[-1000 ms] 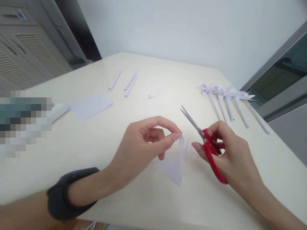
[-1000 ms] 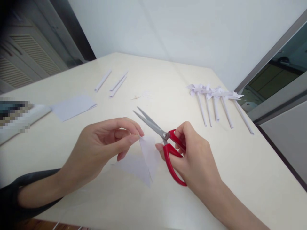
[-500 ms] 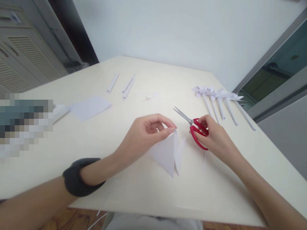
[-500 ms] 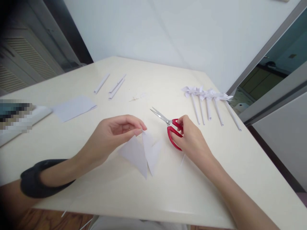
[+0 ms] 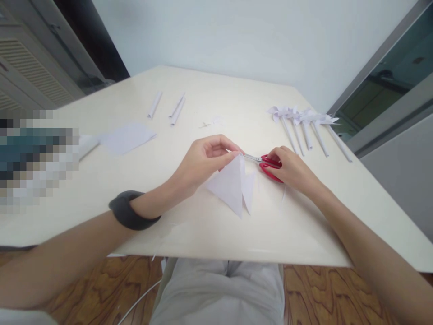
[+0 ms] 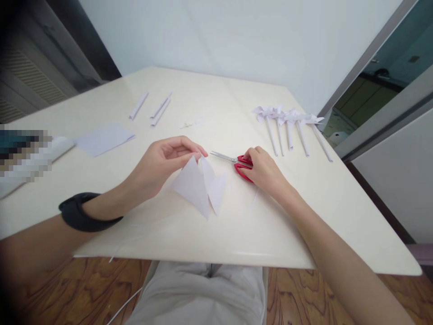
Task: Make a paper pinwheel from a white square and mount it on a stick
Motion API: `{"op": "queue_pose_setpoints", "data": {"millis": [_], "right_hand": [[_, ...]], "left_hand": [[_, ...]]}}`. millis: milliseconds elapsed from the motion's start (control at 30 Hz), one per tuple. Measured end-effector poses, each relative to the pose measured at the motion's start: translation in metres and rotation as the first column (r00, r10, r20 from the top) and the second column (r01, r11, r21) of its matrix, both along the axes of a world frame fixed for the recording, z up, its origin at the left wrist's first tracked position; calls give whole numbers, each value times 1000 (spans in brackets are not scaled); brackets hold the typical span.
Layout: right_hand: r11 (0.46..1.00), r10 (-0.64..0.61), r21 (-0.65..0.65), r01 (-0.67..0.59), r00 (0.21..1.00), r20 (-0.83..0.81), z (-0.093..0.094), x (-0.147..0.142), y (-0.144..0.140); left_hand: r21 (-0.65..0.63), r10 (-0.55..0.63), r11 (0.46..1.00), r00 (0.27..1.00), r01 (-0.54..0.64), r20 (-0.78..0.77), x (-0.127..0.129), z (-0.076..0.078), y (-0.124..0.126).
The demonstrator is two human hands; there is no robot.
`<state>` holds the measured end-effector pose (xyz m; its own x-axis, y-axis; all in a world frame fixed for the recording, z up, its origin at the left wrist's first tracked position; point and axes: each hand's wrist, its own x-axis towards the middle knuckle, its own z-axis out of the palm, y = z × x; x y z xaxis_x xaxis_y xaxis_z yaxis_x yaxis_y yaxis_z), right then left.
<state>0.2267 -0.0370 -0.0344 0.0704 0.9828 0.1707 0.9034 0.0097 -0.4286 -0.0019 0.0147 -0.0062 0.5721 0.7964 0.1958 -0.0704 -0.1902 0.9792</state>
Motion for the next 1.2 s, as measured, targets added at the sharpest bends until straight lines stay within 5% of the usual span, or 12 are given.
{"op": "queue_pose_setpoints", "data": {"millis": [467,767,933,1200], "right_hand": [[993,113,-33,-114,993,-28,-5,4,-1],[988,142,81,-134,985,-96,14,-22,-11],[941,333,67,-331,880,-339,20,-44,-24],[895,414,119,-429,703,-578,17,-53,-31]], "left_hand": [[-75,-41,996,999,41,5,-2,-3,4],[-66,-24,998,1000,23,-8,-4,2,3],[-2,-10,1000,999,10,-31,-6,7,0],[170,83,982,996,-77,-24,-10,18,-9]]}}
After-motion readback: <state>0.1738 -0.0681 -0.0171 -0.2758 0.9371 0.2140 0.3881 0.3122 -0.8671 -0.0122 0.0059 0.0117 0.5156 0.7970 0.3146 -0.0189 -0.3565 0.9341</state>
